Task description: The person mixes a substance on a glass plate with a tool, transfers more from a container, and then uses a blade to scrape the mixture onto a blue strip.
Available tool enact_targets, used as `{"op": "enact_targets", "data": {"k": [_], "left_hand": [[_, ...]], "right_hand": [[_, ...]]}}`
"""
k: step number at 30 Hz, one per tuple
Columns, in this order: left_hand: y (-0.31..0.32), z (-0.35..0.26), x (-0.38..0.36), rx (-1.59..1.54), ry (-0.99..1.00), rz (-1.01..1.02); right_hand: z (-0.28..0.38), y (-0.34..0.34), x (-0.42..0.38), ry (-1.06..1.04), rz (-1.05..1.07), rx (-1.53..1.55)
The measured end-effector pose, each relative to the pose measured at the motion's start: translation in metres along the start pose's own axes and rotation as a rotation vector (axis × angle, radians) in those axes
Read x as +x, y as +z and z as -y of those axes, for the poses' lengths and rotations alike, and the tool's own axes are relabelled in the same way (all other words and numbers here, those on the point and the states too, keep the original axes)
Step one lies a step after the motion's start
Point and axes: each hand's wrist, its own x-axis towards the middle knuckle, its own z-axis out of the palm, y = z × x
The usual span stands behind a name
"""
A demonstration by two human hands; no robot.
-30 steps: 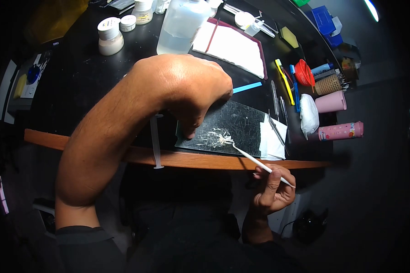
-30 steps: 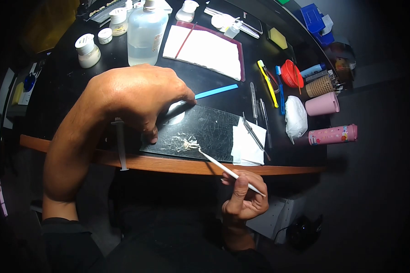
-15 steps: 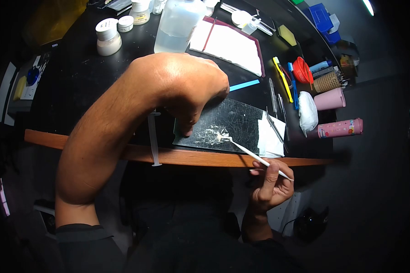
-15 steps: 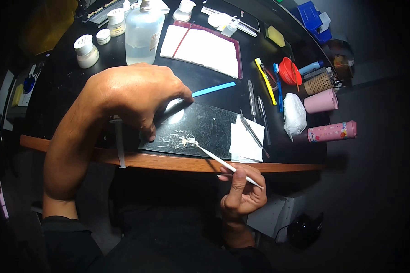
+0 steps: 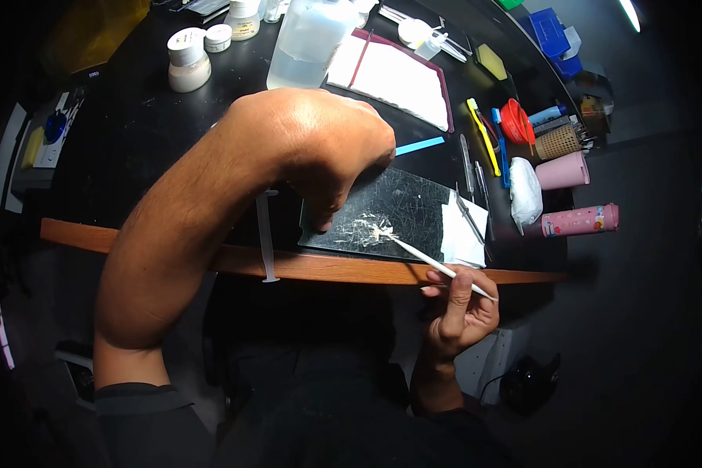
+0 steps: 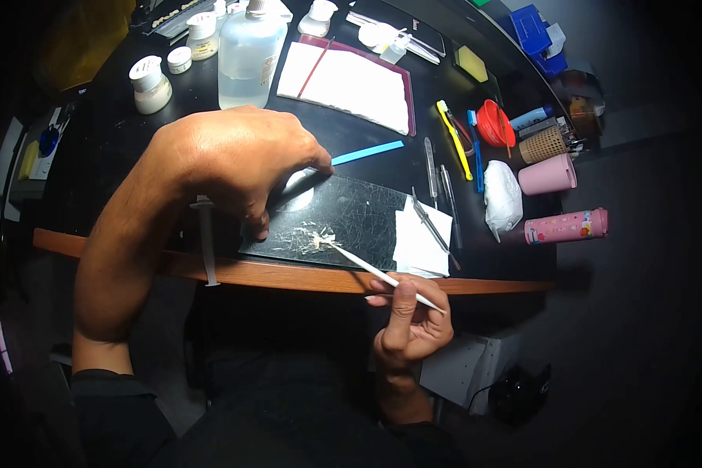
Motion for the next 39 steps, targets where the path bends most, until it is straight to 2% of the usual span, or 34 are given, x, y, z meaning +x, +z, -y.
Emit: {"op": "enact_targets", "data": {"k": [6, 11, 18, 23, 27, 34, 39], "left_hand": [[0.0, 0.003, -0.001, -0.009, 0.015, -0.004], [-0.008, 0.005, -0.008, -0.096, 0.093, -0.036], [-0.006, 0.007, -0.005, -0.054, 0.079, -0.045], [-0.006, 0.003, -0.006, -0.056, 0.053, -0.035], [-0.003, 0.007, -0.004, -0.067, 0.055, -0.048], [-0.006, 0.003, -0.006, -0.049, 0.058, -0.042], [-0.002, 0.006, -0.004, -0.047, 0.057, -0.049]], "right_hand": [[-0.001, -0.008, 0.007, 0.005, -0.072, 0.021], [0.0, -0.003, 0.005, 0.081, 0.001, 0.005], [-0.003, -0.005, 0.014, 0.059, -0.046, 0.029], [0.0, 0.002, 0.008, 0.065, 0.037, 0.022], [-0.002, -0.004, 0.014, 0.061, -0.024, 0.041], [-0.001, 0.002, 0.013, 0.071, 0.03, 0.022], [-0.001, -0.005, 0.023, 0.091, -0.012, 0.03]]}}
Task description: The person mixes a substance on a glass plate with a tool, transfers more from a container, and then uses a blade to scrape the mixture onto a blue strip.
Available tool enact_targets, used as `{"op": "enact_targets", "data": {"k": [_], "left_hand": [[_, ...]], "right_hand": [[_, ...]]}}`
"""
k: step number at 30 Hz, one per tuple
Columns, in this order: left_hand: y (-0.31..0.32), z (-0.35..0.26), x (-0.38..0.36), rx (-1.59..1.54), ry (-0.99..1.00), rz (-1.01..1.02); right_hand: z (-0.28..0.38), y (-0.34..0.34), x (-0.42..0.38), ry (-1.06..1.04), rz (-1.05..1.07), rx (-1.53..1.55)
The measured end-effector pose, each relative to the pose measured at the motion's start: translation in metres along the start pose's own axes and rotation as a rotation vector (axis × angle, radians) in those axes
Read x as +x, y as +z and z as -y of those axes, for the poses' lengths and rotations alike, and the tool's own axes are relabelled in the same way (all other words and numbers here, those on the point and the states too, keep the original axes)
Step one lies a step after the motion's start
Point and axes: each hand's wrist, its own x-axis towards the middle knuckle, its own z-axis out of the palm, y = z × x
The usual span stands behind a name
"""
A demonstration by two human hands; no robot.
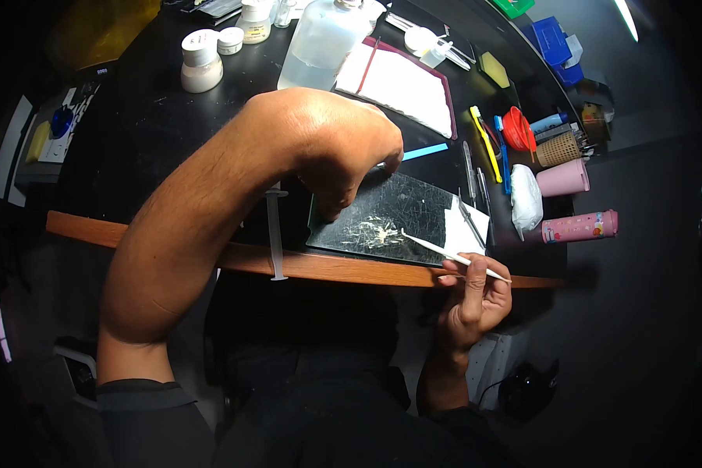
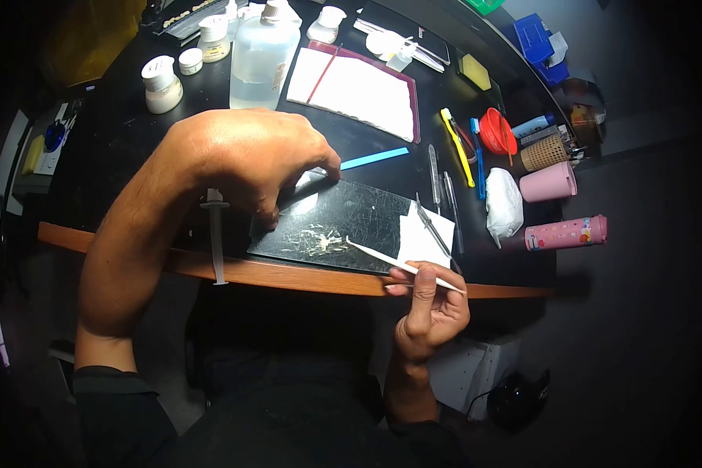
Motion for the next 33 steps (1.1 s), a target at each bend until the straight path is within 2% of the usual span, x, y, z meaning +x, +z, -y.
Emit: {"op": "enact_targets", "data": {"k": [4, 11, 17, 20, 27, 33], "left_hand": [[-0.004, -0.005, -0.003, 0.014, -0.001, 0.007], [-0.001, -0.003, -0.003, 0.022, -0.005, -0.021], [-0.003, -0.005, 0.0, 0.04, -0.014, 0.016], [-0.002, -0.004, -0.002, 0.025, -0.007, 0.0], [-0.001, -0.005, 0.002, 0.063, -0.029, 0.026], [-0.001, -0.004, 0.001, 0.048, -0.027, 0.01]], "right_hand": [[0.001, 0.004, -0.006, -0.01, 0.071, -0.004], [-0.001, -0.004, 0.001, 0.014, 0.004, -0.009], [0.004, 0.007, -0.006, 0.006, 0.081, 0.003], [0.005, 0.001, 0.002, 0.017, -0.011, 0.04], [0.006, 0.006, 0.001, 0.053, 0.103, 0.023], [0.002, -0.001, 0.016, 0.093, 0.08, 0.036]]}}
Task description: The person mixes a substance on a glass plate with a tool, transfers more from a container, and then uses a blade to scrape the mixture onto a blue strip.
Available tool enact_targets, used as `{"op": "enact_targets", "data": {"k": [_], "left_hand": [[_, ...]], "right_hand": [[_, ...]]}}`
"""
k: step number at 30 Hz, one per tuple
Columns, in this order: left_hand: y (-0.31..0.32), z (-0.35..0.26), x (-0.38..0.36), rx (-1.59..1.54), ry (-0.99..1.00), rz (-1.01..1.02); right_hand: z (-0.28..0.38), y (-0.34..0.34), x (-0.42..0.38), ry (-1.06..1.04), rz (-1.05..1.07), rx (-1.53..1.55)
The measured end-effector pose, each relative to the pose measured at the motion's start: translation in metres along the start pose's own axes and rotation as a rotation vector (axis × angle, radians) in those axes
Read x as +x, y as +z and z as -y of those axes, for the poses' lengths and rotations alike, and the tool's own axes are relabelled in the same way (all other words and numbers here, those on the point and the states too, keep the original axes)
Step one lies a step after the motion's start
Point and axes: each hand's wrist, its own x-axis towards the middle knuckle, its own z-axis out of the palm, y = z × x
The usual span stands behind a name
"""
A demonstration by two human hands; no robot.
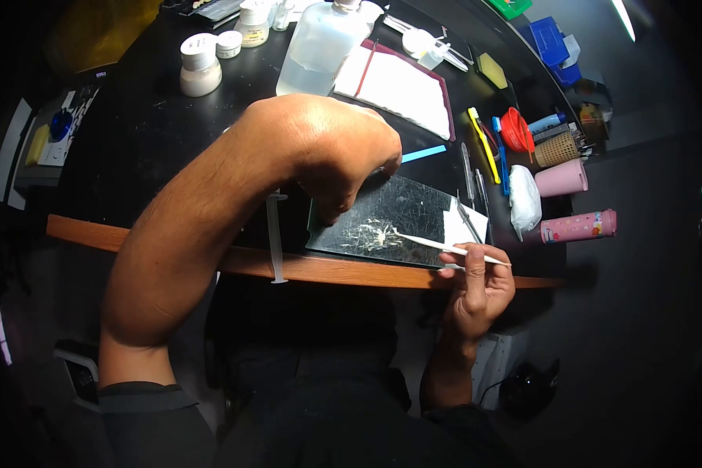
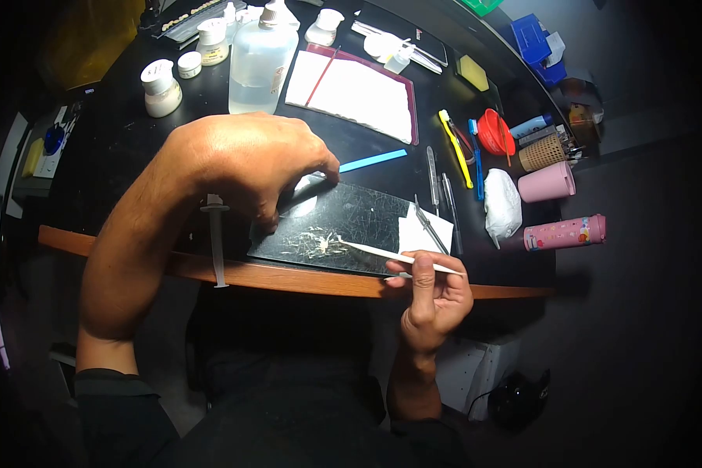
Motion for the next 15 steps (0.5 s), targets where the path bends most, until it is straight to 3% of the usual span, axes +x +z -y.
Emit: {"op": "enact_targets", "data": {"k": [15], "left_hand": [[0.0, 0.001, 0.002, -0.002, -0.01, 0.024]], "right_hand": [[0.004, 0.002, 0.018, 0.052, 0.099, 0.016]]}}
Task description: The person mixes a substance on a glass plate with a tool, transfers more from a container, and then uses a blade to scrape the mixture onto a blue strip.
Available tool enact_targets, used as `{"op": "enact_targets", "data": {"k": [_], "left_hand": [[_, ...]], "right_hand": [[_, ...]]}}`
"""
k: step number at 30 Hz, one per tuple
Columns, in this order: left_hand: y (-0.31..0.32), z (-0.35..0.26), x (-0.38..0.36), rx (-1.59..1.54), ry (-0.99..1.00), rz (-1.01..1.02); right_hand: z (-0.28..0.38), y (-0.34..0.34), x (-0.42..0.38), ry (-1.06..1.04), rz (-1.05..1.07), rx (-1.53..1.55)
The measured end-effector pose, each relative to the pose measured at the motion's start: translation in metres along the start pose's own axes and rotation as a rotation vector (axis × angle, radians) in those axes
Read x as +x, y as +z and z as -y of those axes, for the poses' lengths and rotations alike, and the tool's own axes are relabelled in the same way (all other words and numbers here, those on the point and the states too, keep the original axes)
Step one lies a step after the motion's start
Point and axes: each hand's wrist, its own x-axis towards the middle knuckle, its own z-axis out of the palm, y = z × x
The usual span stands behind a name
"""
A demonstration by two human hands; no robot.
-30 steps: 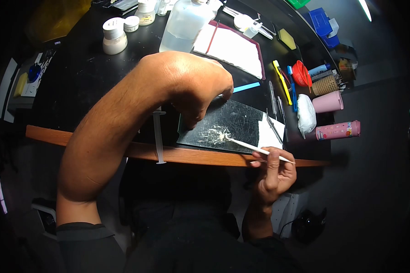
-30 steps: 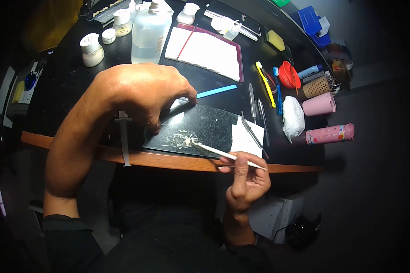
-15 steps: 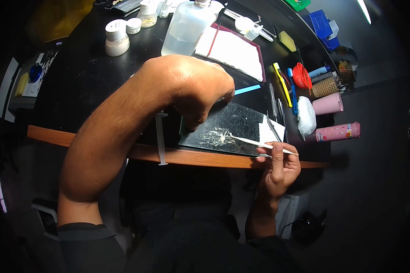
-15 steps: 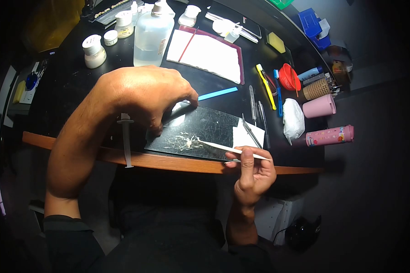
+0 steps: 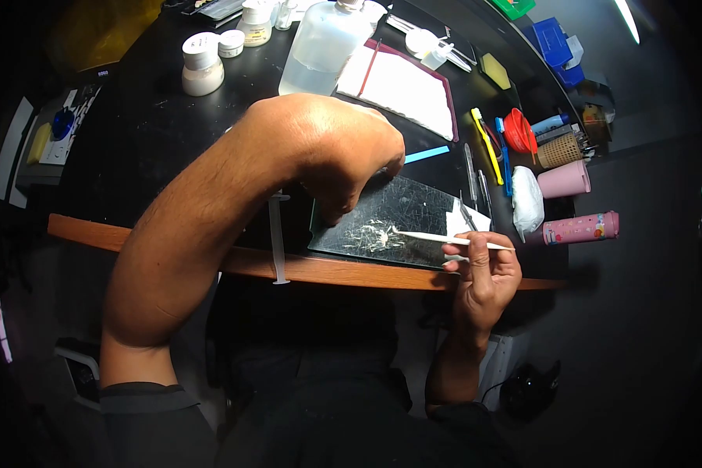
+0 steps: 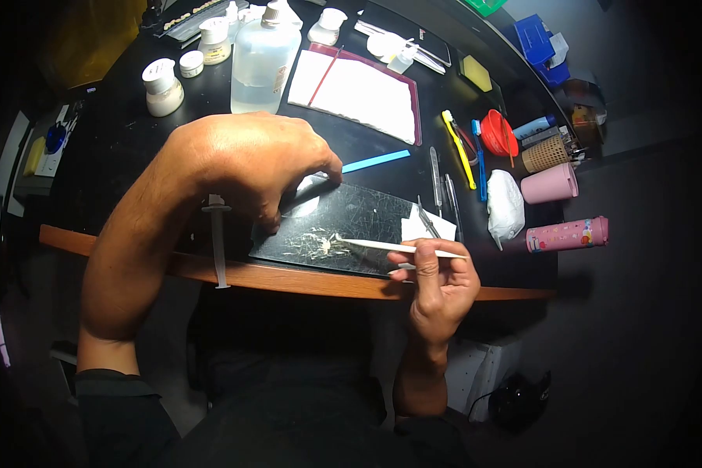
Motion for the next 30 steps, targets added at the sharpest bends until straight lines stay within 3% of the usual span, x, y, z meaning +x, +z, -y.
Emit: {"op": "enact_targets", "data": {"k": [30], "left_hand": [[-0.004, -0.002, -0.003, -0.001, -0.004, -0.01]], "right_hand": [[0.001, 0.003, 0.015, 0.023, 0.083, 0.026]]}}
